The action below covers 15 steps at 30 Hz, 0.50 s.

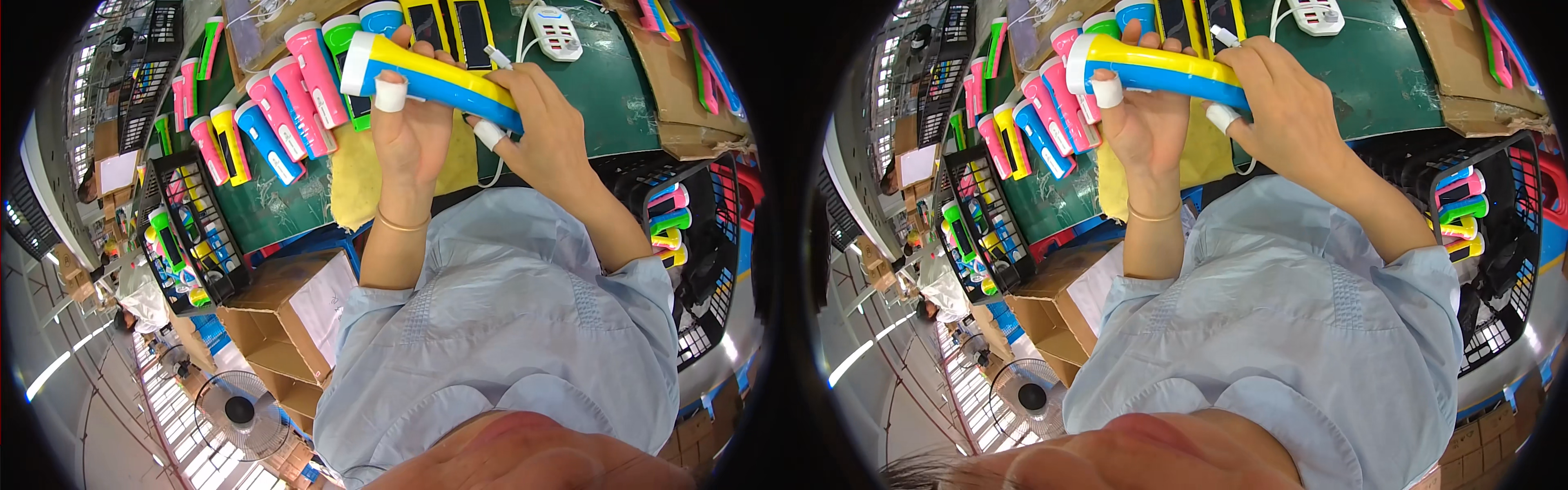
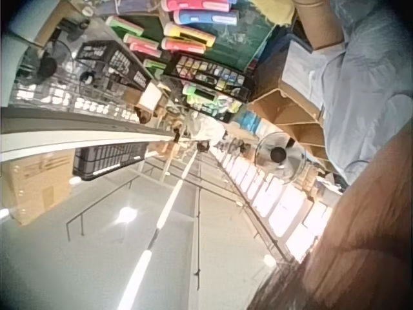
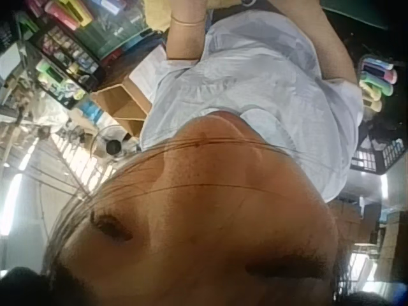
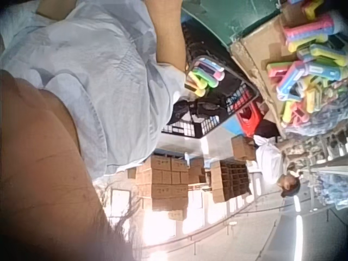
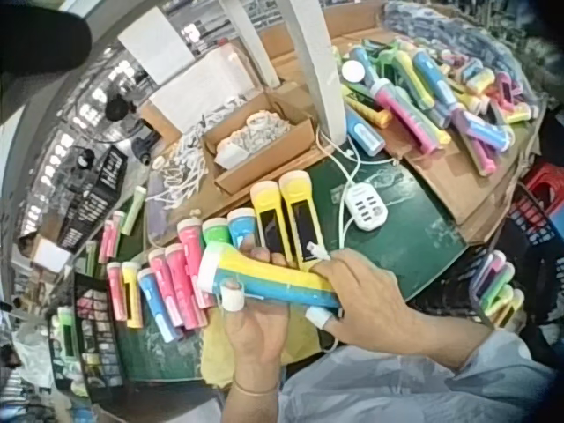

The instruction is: Testing and cleaning various colorful flashlights on an industrial assembly line.

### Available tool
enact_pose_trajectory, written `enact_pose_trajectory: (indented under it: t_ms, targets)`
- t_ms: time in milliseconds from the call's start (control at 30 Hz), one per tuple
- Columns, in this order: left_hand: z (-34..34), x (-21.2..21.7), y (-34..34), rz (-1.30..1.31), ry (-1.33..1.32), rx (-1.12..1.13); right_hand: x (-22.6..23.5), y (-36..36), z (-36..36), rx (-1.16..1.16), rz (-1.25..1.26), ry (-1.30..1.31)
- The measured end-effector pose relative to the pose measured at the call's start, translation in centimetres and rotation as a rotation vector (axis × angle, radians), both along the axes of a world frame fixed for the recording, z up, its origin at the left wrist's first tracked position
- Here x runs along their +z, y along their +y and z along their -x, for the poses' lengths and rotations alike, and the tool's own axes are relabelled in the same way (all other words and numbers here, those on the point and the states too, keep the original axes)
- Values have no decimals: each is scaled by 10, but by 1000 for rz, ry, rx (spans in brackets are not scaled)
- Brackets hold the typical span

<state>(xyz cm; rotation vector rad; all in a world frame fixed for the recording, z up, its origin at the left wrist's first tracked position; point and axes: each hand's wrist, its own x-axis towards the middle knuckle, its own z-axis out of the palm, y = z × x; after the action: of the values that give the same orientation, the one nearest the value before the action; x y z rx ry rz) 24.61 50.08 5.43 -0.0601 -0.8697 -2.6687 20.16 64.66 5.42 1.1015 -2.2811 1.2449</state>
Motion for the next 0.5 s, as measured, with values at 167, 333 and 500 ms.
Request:
enact_pose_trajectory:
  t_ms: [167,333,500]
  targets:
    - [1,0,4,31,-66,48,4,0,-3,8,-42,-25]
    - [-2,-2,-8,50,-40,135,3,0,14,36,98,-156]
    - [-3,23,-87,459,-162,236,20,92,151,-363,551,-523]
